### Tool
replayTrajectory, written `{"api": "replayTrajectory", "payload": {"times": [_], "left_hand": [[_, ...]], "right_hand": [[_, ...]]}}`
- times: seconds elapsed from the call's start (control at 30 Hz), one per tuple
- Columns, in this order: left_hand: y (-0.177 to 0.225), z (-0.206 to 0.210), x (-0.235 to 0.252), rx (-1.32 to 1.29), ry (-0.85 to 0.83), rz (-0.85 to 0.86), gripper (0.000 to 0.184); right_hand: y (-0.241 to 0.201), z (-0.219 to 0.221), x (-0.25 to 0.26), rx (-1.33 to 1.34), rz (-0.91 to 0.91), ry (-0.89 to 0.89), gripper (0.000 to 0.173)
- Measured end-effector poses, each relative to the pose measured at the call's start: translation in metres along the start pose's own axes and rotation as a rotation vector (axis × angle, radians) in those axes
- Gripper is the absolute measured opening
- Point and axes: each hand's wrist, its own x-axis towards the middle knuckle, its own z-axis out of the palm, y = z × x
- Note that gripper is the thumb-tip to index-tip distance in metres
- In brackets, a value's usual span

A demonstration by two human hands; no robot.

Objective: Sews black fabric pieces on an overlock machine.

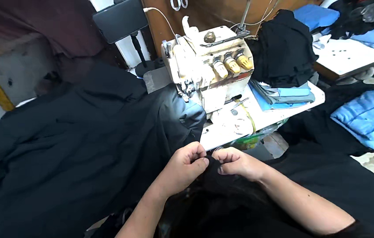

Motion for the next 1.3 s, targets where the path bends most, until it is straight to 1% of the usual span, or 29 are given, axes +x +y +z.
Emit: {"api": "replayTrajectory", "payload": {"times": [0.07,0.13,0.23,0.33,0.4,0.47,0.5,0.53,0.57,0.6,0.67,0.7,0.73,0.77,0.8,0.83,0.87,0.9,1.0,1.07,1.17,1.23,1.3], "left_hand": [[0.0,-0.003,-0.002,0.045,-0.006,-0.044,0.013],[-0.008,-0.005,-0.006,0.027,0.012,-0.029,0.014],[-0.019,-0.002,-0.008,-0.126,0.052,-0.011,0.019],[-0.015,-0.001,-0.01,-0.046,-0.006,-0.058,0.011],[-0.013,-0.001,-0.01,0.007,-0.039,-0.09,0.009],[-0.01,-0.002,-0.01,0.021,-0.054,-0.093,0.009],[-0.009,-0.001,-0.009,0.041,-0.058,-0.096,0.006],[-0.008,-0.001,-0.008,0.059,-0.067,-0.116,0.002],[-0.008,0.001,-0.007,0.043,-0.083,-0.151,0.002],[-0.009,0.004,-0.006,-0.034,-0.097,-0.201,0.005],[-0.009,0.01,-0.007,-0.339,-0.095,-0.363,0.024],[-0.009,0.012,-0.008,-0.486,-0.098,-0.437,0.033],[-0.009,0.013,-0.01,-0.586,-0.11,-0.485,0.039],[-0.009,0.013,-0.011,-0.625,-0.118,-0.509,0.042],[-0.008,0.013,-0.012,-0.604,-0.109,-0.517,0.043],[-0.007,0.014,-0.012,-0.533,-0.077,-0.509,0.044],[-0.006,0.015,-0.011,-0.444,-0.034,-0.479,0.041],[-0.007,0.016,-0.011,-0.372,0.004,-0.428,0.035],[-0.011,0.018,-0.01,-0.22,0.124,-0.206,0.016],[-0.009,0.017,-0.01,-0.071,0.156,-0.118,0.01],[-0.005,0.013,-0.013,0.14,0.143,-0.018,0.013],[-0.003,0.013,-0.015,0.326,0.143,0.107,0.017],[0.0,0.013,-0.015,0.53,0.159,0.206,0.018]], "right_hand": [[-0.001,0.0,0.001,0.001,-0.028,0.029,0.028],[-0.003,-0.002,0.001,0.033,-0.013,0.029,0.028],[-0.005,-0.005,0.001,-0.019,0.043,-0.022,0.015],[-0.011,-0.002,0.005,-0.186,-0.009,-0.03,0.019],[-0.014,-0.003,0.006,-0.201,-0.021,-0.051,0.019],[-0.015,-0.001,0.007,-0.197,0.001,-0.043,0.018],[-0.016,0.001,0.008,-0.236,-0.007,-0.032,0.018],[-0.018,0.003,0.009,-0.325,-0.042,-0.014,0.018],[-0.021,0.007,0.009,-0.462,-0.098,0.027,0.022],[-0.022,0.011,0.009,-0.618,-0.175,0.069,0.029],[-0.023,0.015,0.007,-0.928,-0.38,0.123,0.048],[-0.024,0.015,0.005,-1.063,-0.474,0.112,0.058],[-0.024,0.015,0.004,-1.17,-0.557,0.087,0.059],[-0.023,0.014,0.002,-1.258,-0.628,0.05,0.05],[-0.021,0.012,0.001,-1.311,-0.68,0.019,0.036],[-0.019,0.01,0.001,-1.326,-0.716,0.011,0.026],[-0.018,0.008,0.001,-1.311,-0.719,0.022,0.022],[-0.018,0.006,0.001,-1.277,-0.693,0.032,0.022],[-0.015,0.007,0.001,-1.127,-0.628,0.096,0.026],[-0.011,0.007,0.0,-1.046,-0.615,0.137,0.024],[-0.001,0.005,-0.002,-0.988,-0.58,0.2,0.024],[0.002,0.005,-0.003,-0.925,-0.484,0.224,0.027],[-0.003,0.006,-0.004,-0.839,-0.364,0.17,0.032]]}}
